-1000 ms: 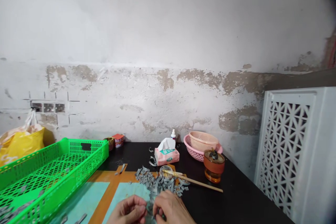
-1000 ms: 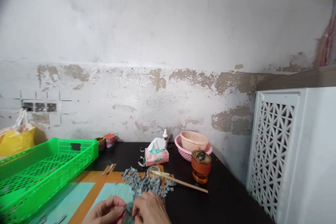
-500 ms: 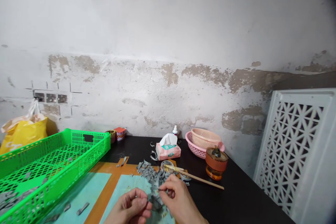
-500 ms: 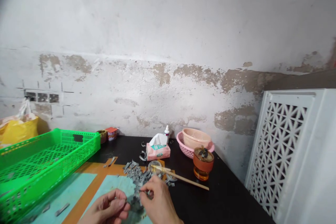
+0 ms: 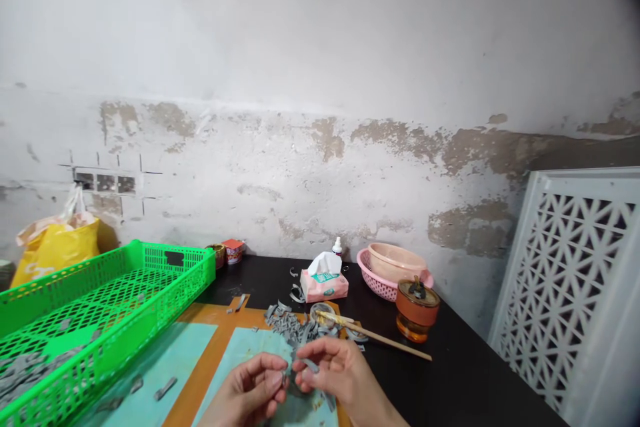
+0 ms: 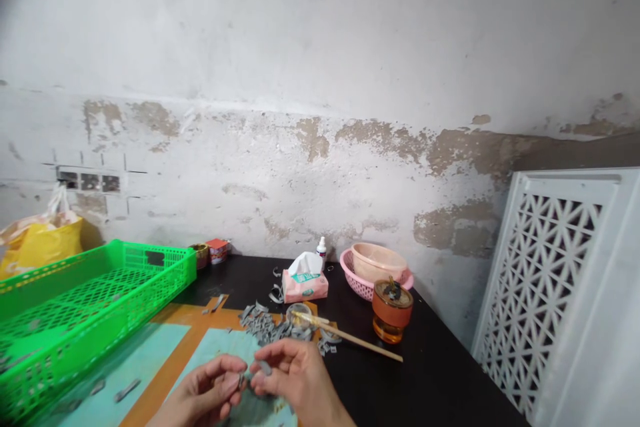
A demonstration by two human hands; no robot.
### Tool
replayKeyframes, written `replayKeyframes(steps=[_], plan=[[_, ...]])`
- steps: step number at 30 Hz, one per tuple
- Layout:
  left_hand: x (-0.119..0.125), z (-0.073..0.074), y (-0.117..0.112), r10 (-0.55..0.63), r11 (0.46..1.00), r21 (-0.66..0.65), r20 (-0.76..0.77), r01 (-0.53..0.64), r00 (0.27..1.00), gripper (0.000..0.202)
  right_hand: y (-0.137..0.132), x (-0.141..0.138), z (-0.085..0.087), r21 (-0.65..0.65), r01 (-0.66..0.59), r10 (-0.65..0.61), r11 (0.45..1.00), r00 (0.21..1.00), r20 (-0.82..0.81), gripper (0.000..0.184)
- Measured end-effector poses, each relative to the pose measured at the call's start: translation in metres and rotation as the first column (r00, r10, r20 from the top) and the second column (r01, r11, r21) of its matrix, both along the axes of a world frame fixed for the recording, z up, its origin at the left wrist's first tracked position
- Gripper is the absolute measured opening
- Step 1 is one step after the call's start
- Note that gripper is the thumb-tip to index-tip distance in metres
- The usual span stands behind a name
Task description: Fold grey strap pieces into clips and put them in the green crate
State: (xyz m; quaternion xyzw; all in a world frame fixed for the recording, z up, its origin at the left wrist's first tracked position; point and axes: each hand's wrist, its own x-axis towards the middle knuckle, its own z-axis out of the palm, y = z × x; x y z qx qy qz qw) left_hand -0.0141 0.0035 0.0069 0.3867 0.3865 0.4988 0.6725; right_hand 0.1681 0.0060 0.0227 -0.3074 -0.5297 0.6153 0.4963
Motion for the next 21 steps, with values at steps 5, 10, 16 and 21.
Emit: replayKeyframes(steps=[5,10,16,21], plan=[[0.000,0.003,-0.002,0.034,0.999,-0.026,0.010,-0.034,0.999,0.035,-0.002,0.001,0.002,-0.013,-0.020,0.019,1.000,0.996,-0.087,0.057],[0.000,0.003,-0.003,0.090,0.996,0.000,0.002,-0.090,0.996,0.031,0.000,-0.008,-0.003,-0.035,0.043,-0.041,0.998,0.997,0.062,0.044],[0.001,0.002,-0.001,0.129,0.985,0.129,-0.082,-0.118,0.988,0.033,-0.002,-0.012,-0.008,-0.004,0.057,-0.057,0.998,0.997,0.051,0.044],[0.004,0.005,-0.004,0.112,0.980,0.175,-0.093,-0.095,0.989,0.039,-0.003,-0.013,-0.009,0.052,0.069,-0.075,0.996,0.990,0.121,0.032]])
